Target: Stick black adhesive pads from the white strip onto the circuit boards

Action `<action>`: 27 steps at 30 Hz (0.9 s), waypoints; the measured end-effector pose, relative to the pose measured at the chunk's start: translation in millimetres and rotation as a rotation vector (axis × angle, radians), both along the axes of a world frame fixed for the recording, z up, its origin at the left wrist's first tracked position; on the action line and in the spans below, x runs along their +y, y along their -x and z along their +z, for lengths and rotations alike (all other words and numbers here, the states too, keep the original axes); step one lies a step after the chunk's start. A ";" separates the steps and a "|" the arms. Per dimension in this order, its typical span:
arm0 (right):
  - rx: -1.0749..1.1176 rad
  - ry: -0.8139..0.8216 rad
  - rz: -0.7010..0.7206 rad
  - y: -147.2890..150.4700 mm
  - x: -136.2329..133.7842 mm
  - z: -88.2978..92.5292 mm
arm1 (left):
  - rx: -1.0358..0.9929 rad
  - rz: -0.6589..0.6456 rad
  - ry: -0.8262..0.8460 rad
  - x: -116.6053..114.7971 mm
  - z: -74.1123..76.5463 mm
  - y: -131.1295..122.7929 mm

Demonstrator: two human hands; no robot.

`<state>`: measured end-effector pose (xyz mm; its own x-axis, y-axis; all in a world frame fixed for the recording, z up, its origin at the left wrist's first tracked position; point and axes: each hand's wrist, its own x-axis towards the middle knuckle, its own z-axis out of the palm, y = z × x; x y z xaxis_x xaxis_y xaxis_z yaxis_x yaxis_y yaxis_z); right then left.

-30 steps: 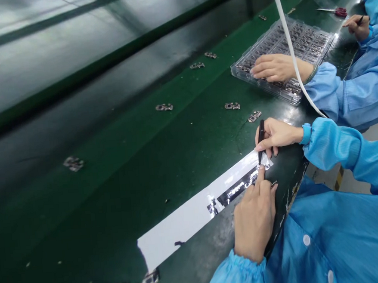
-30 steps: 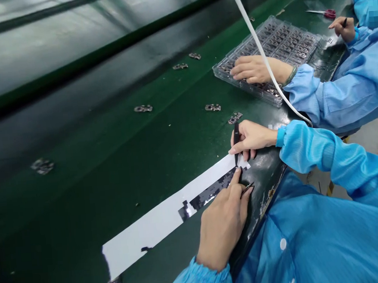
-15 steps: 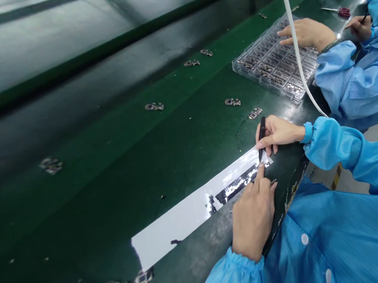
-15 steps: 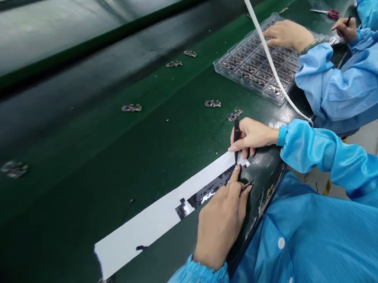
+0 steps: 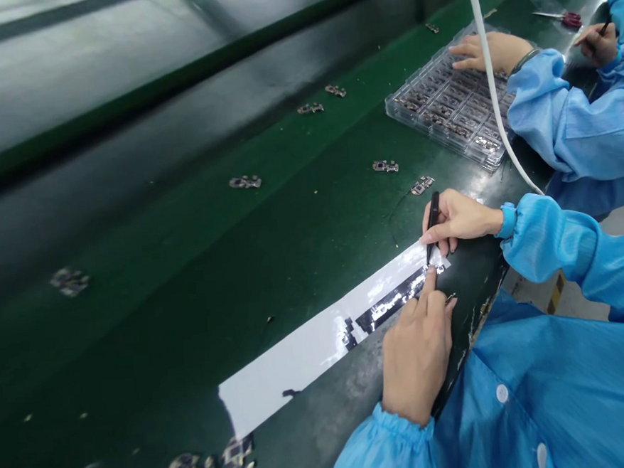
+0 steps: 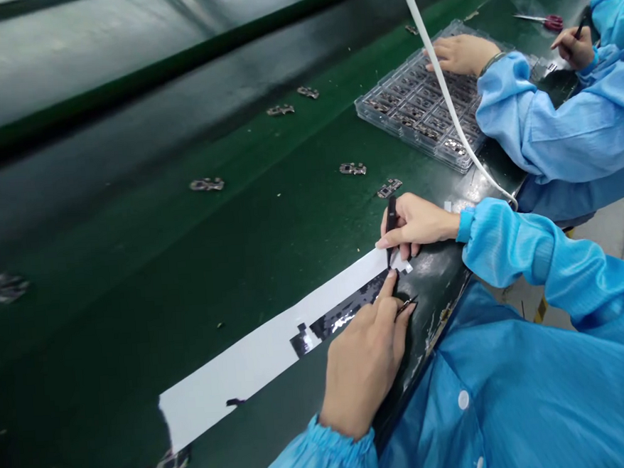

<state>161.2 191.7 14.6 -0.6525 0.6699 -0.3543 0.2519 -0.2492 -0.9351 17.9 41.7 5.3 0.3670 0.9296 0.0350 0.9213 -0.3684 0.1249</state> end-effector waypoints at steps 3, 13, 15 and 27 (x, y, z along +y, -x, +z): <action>0.006 0.000 -0.014 -0.6 -0.4 -0.1 | 0.006 -0.011 0.012 0.2 1.6 -0.2; 0.044 0.054 -0.011 -7.9 5.3 -6.2 | 0.016 -0.013 0.008 -0.4 1.6 -0.4; 0.043 0.054 0.005 -6.8 5.8 -6.1 | 0.023 -0.014 0.010 -0.1 2.6 -0.3; 0.022 0.083 0.067 -5.0 8.1 -2.2 | -0.003 0.000 0.065 1.5 3.8 -0.1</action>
<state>166.2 199.8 12.4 -0.7027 0.5935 -0.3924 0.2505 -0.3098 -0.9172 18.0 43.2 9.1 0.3666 0.9300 -0.0249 0.9210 -0.3590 0.1510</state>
